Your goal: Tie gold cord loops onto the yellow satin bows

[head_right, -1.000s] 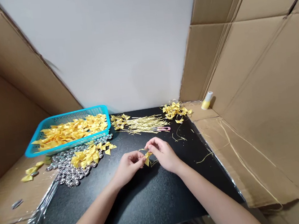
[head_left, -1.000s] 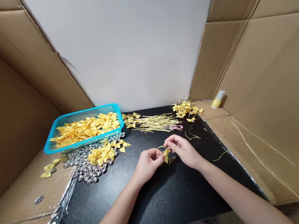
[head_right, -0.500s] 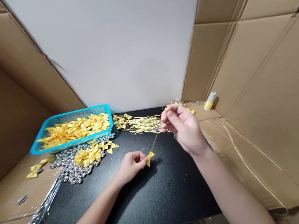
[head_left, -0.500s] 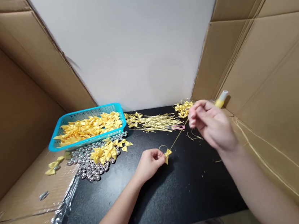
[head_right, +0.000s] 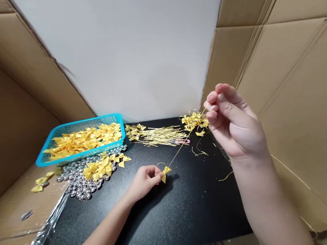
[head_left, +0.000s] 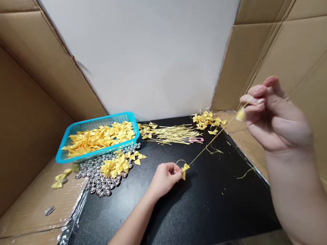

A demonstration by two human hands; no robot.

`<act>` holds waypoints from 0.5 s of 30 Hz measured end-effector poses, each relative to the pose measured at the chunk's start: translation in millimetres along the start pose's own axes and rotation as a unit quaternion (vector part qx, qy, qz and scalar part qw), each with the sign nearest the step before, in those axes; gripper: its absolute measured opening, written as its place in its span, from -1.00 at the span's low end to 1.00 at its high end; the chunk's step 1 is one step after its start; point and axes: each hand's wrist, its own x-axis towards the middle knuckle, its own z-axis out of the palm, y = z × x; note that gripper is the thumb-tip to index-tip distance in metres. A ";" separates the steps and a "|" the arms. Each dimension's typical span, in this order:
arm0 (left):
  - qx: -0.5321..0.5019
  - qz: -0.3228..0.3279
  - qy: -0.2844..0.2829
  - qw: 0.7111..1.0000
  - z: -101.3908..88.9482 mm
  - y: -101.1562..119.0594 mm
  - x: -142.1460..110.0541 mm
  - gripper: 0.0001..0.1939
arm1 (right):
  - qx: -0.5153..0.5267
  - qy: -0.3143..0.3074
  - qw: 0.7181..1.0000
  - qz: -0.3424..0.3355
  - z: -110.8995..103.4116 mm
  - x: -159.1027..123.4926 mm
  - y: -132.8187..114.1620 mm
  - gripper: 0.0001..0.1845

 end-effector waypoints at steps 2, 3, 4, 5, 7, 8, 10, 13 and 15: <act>-0.013 -0.001 -0.005 1.000 0.0 -0.1 -0.4 -0.79 | -0.004 0.016 1.000 -0.002 0.3 0.5 -4.2 -0.79; -0.020 -0.003 -0.007 1.000 0.2 0.2 -0.7 -0.79 | -0.010 0.028 1.000 0.001 0.5 1.0 -5.9 -0.79; -0.028 -0.005 -0.008 1.000 0.5 0.8 -1.0 -0.79 | -0.015 0.040 0.999 0.003 0.7 1.7 -6.9 -0.78; -0.037 -0.007 -0.009 0.999 0.8 1.8 -1.2 -0.79 | -0.017 0.048 0.999 0.005 1.0 2.3 -7.2 -0.78; -0.057 -0.014 -0.011 0.998 1.4 5.0 -1.8 -0.79 | -0.018 0.048 0.999 0.008 1.2 3.0 -4.5 -0.81; -0.069 -0.017 -0.013 0.997 1.4 7.1 -2.1 -0.79 | -0.023 0.043 0.999 0.011 1.0 2.7 -1.6 -0.82; -0.096 -0.025 -0.018 0.995 1.0 12.3 -3.1 -0.78 | -0.052 0.028 0.998 0.028 -1.2 0.5 6.6 -0.78; -0.137 -0.037 -0.025 0.990 -0.4 20.8 -6.1 -0.79 | -0.106 0.024 0.992 0.061 -9.2 -6.9 20.0 -0.70; -0.162 -0.045 -0.033 0.985 -1.0 26.0 -8.8 -0.80 | -0.120 0.026 0.988 0.092 -16.1 -12.8 25.9 -0.68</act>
